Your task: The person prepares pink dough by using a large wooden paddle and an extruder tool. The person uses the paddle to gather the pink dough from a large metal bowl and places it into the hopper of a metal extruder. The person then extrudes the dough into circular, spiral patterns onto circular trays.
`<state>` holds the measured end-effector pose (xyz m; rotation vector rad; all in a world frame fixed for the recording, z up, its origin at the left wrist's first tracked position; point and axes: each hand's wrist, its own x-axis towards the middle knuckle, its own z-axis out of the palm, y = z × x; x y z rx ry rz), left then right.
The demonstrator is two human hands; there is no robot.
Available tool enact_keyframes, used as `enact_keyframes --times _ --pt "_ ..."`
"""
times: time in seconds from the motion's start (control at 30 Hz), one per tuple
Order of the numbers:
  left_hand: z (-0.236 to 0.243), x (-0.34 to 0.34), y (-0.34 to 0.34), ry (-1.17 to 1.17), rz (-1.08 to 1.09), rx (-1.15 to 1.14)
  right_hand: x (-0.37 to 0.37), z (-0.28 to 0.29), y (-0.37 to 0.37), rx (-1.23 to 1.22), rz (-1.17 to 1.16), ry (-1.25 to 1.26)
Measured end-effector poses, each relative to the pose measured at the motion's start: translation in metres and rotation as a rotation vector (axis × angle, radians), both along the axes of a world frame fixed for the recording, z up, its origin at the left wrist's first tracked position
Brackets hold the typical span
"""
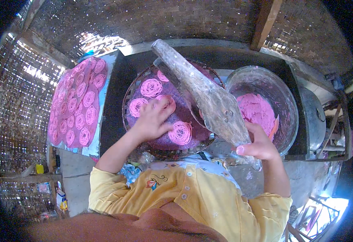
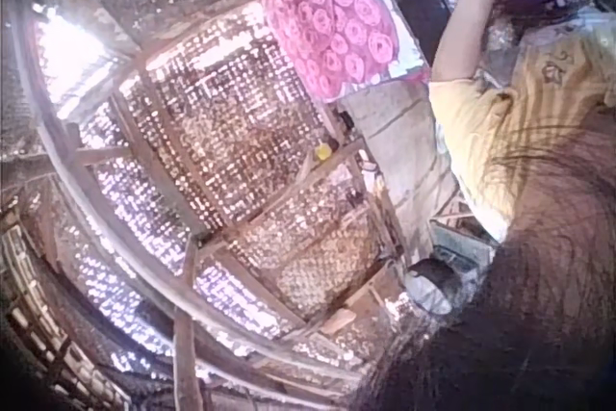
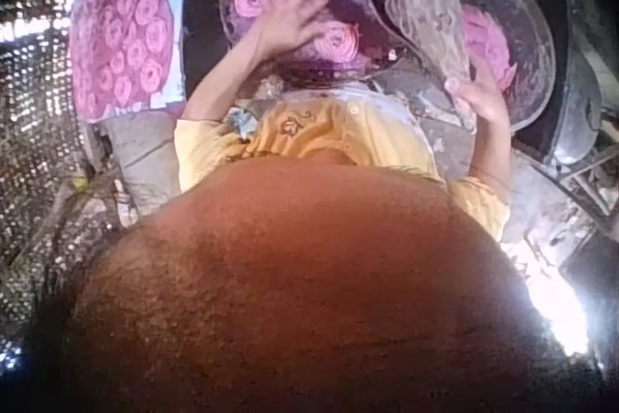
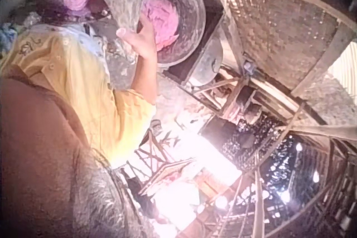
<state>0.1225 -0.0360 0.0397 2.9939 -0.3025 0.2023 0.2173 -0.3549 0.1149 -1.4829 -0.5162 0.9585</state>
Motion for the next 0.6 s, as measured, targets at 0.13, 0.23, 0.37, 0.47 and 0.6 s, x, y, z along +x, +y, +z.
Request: enact_keyframes --times 0.13,0.23,0.37,0.47,0.6 --pt "0.052 0.054 0.018 0.027 -0.092 -1.878 0.002 -0.002 0.019 0.046 0.081 0.131" --pt "0.103 0.084 0.026 0.178 -0.783 -2.359 0.014 -0.01 0.028 0.021 0.217 0.194" --pt "0.105 0.117 0.014 0.004 -1.241 -2.086 0.028 0.005 0.029 0.03 0.273 0.206" --pt "0.084 0.14 0.022 0.058 -0.969 -2.327 0.044 0.003 0.033 0.004 0.186 0.207" --pt "0.049 0.153 0.031 0.012 -0.795 -2.541 0.077 -0.011 0.043 -0.229 0.225 0.016"
